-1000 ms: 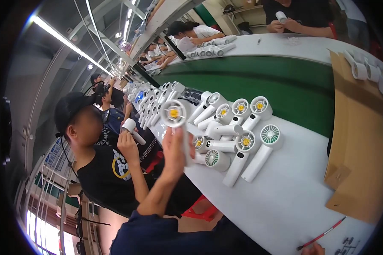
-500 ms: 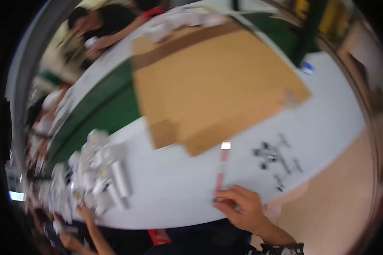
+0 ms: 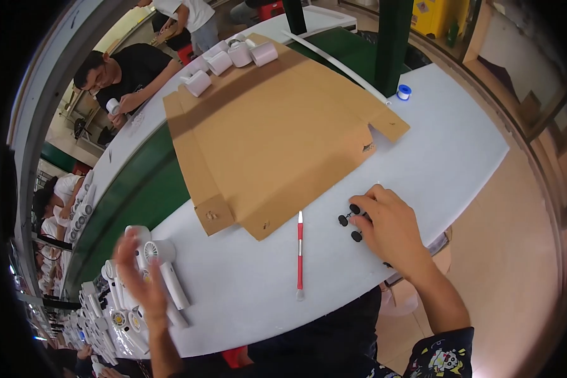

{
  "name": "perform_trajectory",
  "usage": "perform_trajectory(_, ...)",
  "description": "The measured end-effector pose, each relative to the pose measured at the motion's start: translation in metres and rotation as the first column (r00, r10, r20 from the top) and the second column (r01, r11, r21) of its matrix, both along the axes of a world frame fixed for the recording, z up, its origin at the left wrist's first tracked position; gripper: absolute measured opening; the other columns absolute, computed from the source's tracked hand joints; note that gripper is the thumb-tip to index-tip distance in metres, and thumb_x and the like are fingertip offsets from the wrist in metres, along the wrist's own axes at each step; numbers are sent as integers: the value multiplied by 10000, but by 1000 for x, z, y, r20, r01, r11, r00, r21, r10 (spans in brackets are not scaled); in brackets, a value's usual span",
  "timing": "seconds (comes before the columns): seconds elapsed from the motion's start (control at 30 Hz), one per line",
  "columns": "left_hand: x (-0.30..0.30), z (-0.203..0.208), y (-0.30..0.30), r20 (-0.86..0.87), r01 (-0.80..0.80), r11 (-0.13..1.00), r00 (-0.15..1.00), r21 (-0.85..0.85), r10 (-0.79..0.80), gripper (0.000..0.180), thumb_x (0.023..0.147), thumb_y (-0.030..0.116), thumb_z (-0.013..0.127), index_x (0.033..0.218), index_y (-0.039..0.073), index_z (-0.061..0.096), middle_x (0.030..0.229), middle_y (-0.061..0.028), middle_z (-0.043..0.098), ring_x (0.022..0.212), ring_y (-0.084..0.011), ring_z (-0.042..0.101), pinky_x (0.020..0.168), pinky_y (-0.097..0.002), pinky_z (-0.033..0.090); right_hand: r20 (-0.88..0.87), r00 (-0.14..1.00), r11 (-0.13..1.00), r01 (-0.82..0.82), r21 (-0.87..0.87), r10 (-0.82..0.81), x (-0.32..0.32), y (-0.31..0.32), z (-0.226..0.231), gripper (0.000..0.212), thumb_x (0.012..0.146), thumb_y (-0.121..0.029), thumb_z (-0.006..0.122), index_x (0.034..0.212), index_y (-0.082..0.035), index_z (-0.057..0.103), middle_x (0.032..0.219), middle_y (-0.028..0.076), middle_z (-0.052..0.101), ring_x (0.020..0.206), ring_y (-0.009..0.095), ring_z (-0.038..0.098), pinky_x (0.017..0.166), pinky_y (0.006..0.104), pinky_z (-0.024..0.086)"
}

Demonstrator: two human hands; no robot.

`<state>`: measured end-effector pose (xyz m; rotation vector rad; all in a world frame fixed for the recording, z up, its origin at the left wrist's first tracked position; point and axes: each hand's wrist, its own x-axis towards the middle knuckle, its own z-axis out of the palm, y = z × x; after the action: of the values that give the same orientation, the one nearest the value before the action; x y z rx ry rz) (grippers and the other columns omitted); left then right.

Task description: The person assembles small portable fans by hand from plastic components on an electronics production line.

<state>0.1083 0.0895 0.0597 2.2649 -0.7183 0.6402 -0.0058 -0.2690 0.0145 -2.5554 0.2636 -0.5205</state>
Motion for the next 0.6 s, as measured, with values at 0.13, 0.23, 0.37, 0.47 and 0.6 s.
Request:
perform_trajectory(0.13, -21, -8, -110, -315, 474, 871, 813, -130, -489, 325, 767, 78, 685, 1059, 16, 558, 1096, -168, 591, 963, -291, 592, 825, -349, 468, -106, 988, 976, -88, 198, 110, 5, -15, 3, 124, 751, -64, 680, 855, -34, 618, 779, 69, 561, 725, 210, 557, 621, 313, 448)
perform_trajectory(0.23, -36, -19, -164, -658, 437, 856, 563, -276, -500, 337, 813, 180, 684, 1084, 23, 561, 1087, -151, 597, 965, -253, 591, 811, -332, 473, -99, 988, 934, -74, 349, 115, 1, -14, 10, 95, 763, -48, 666, 838, -32, 610, 743, 53, 571, 678, 174, 562, 593, 294, 439)
perform_trajectory(0.37, -49, -45, -193, -708, 319, 807, 389, -497, -589, 357, 838, 229, 671, 1114, 32, 561, 1088, -134, 603, 1001, -224, 580, 831, -326, 466, 46, 999, 851, -34, 524, 11, -4, 1, 22, 71, 791, -24, 649, 838, -12, 597, 714, 37, 613, 638, 99, 578, 569, 254, 444)
perform_trajectory(0.47, -56, -46, -207, -671, 297, 696, 198, -654, -714, 371, 861, 231, 654, 1144, 14, 551, 1065, -92, 619, 1018, -169, 569, 862, -277, 442, 129, 991, 780, -61, 623, -26, -6, 13, 27, 66, 810, -11, 632, 853, 7, 586, 720, 43, 635, 663, 82, 595, 589, 235, 468)
perform_trajectory(0.6, -62, -49, -213, -555, 110, 570, 142, -814, -820, 298, 895, 204, 609, 1110, 4, 560, 987, -70, 635, 929, -130, 595, 816, -240, 452, 137, 989, 747, -56, 663, -48, -4, 16, 30, 79, 807, 15, 630, 865, 5, 578, 736, 50, 628, 646, 118, 606, 593, 245, 484)
